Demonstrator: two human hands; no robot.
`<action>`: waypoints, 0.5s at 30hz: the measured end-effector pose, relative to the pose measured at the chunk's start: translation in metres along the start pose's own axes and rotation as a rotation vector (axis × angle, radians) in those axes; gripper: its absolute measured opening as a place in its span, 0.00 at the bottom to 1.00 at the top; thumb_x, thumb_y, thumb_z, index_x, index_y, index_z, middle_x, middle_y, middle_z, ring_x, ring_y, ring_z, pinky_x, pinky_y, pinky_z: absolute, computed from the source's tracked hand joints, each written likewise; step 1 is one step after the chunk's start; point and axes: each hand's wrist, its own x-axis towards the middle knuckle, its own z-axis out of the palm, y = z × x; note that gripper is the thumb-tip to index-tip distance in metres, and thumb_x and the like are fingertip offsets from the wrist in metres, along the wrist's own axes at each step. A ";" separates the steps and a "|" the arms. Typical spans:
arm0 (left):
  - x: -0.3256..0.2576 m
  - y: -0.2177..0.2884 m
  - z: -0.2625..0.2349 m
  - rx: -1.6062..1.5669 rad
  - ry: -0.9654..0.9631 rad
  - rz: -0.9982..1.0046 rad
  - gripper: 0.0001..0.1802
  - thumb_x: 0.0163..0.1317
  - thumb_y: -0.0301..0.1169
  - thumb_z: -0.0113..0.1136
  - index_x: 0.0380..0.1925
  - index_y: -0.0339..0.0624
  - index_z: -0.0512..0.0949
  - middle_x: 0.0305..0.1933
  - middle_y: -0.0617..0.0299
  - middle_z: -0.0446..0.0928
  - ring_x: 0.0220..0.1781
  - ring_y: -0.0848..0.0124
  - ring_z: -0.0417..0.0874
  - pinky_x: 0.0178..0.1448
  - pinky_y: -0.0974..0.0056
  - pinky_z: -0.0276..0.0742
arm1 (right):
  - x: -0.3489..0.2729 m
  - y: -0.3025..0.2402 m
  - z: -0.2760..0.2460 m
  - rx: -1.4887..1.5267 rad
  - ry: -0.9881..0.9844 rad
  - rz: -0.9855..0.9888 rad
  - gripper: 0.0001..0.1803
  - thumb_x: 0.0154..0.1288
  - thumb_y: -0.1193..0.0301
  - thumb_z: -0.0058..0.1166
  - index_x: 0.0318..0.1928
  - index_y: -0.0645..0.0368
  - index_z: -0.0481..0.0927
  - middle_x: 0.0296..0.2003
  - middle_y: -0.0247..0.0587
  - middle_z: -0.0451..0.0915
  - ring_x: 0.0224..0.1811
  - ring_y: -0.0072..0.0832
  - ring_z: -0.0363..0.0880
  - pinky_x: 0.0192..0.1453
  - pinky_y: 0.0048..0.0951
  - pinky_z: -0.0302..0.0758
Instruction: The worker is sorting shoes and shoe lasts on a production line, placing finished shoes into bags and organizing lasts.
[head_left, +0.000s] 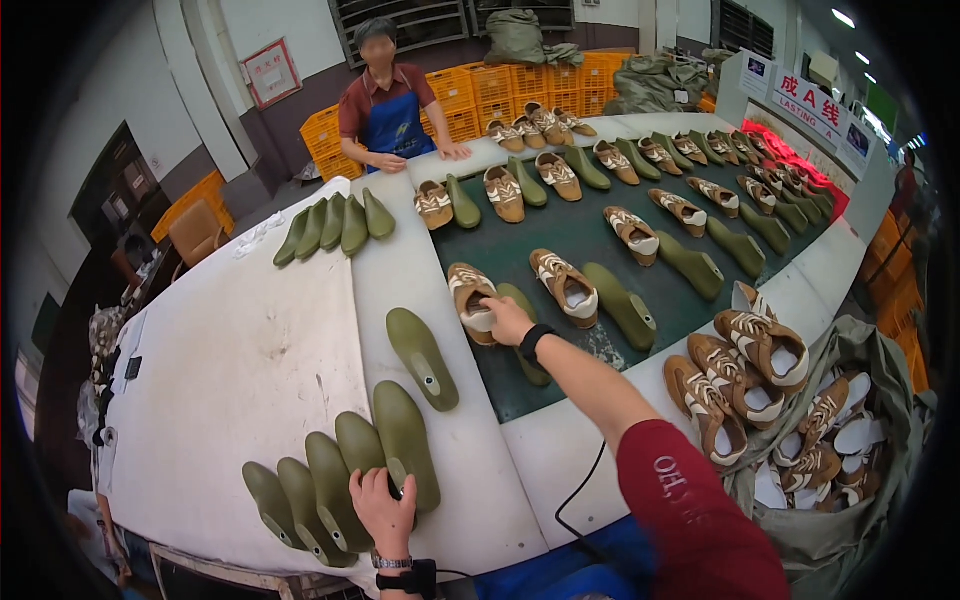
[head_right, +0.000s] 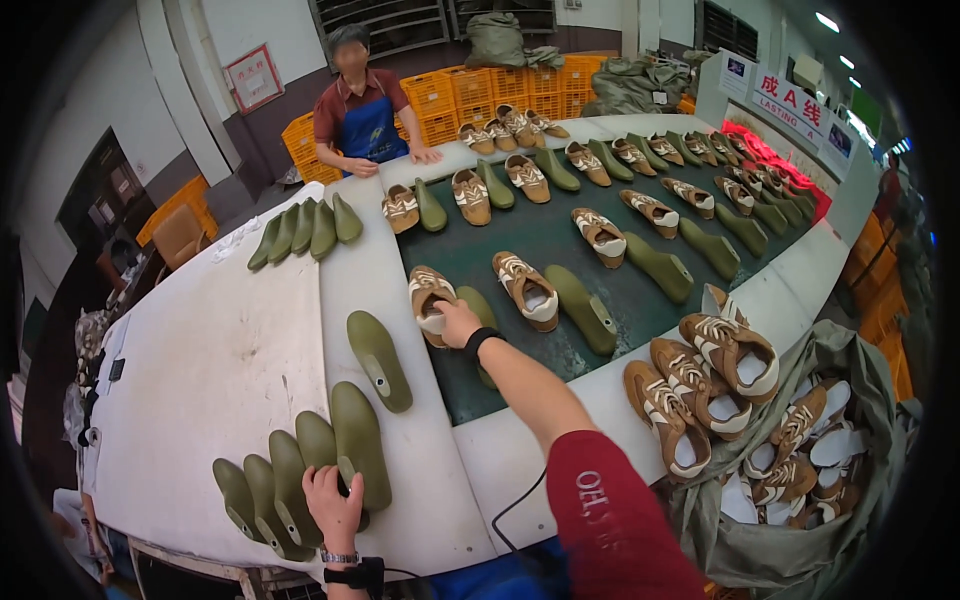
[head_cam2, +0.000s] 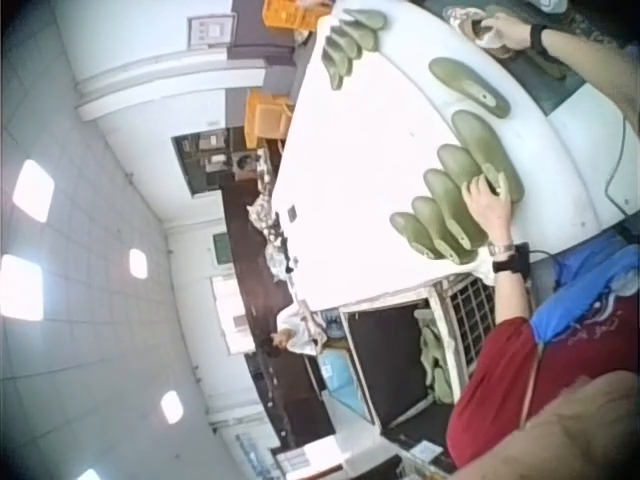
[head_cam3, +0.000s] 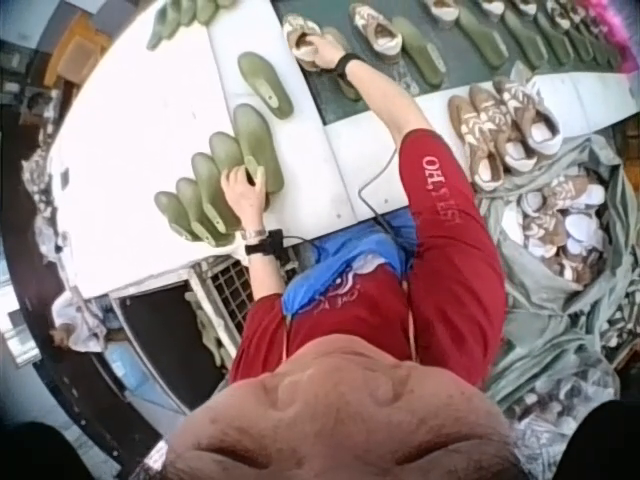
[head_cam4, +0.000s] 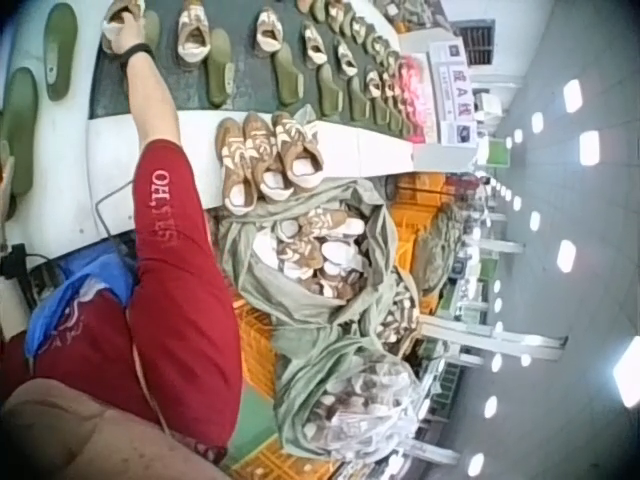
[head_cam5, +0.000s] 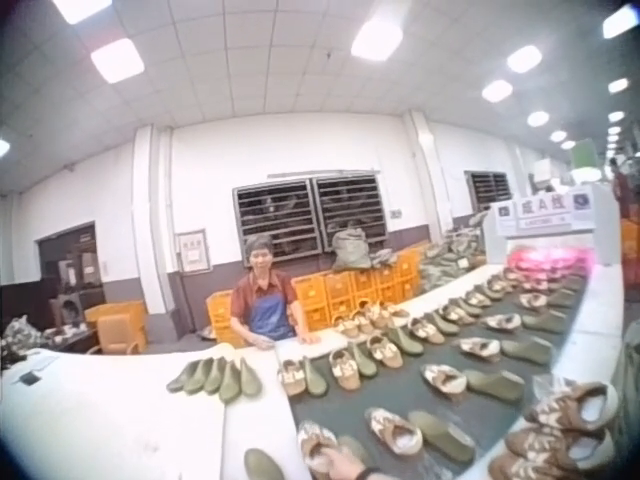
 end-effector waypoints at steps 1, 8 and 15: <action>-0.001 0.000 0.001 0.002 -0.001 -0.005 0.20 0.45 0.38 0.64 0.35 0.34 0.77 0.41 0.53 0.75 0.53 0.47 0.68 0.55 0.50 0.67 | 0.000 0.005 0.009 0.005 0.031 0.012 0.29 0.52 0.81 0.45 0.58 0.54 0.67 0.55 0.54 0.65 0.57 0.47 0.66 0.60 0.37 0.65; -0.002 0.000 0.001 0.021 -0.036 -0.006 0.20 0.47 0.38 0.64 0.35 0.34 0.77 0.42 0.52 0.75 0.55 0.46 0.67 0.56 0.49 0.66 | -0.090 0.009 -0.035 0.186 -0.082 -0.311 0.25 0.54 0.82 0.41 0.55 0.60 0.70 0.49 0.54 0.72 0.54 0.46 0.69 0.58 0.35 0.67; 0.000 -0.006 0.009 0.044 -0.037 -0.013 0.21 0.49 0.38 0.63 0.38 0.33 0.76 0.45 0.50 0.75 0.56 0.47 0.67 0.58 0.51 0.66 | -0.282 0.050 -0.135 0.073 -0.470 -0.074 0.17 0.60 0.69 0.47 0.50 0.56 0.76 0.35 0.44 0.81 0.37 0.35 0.80 0.43 0.31 0.75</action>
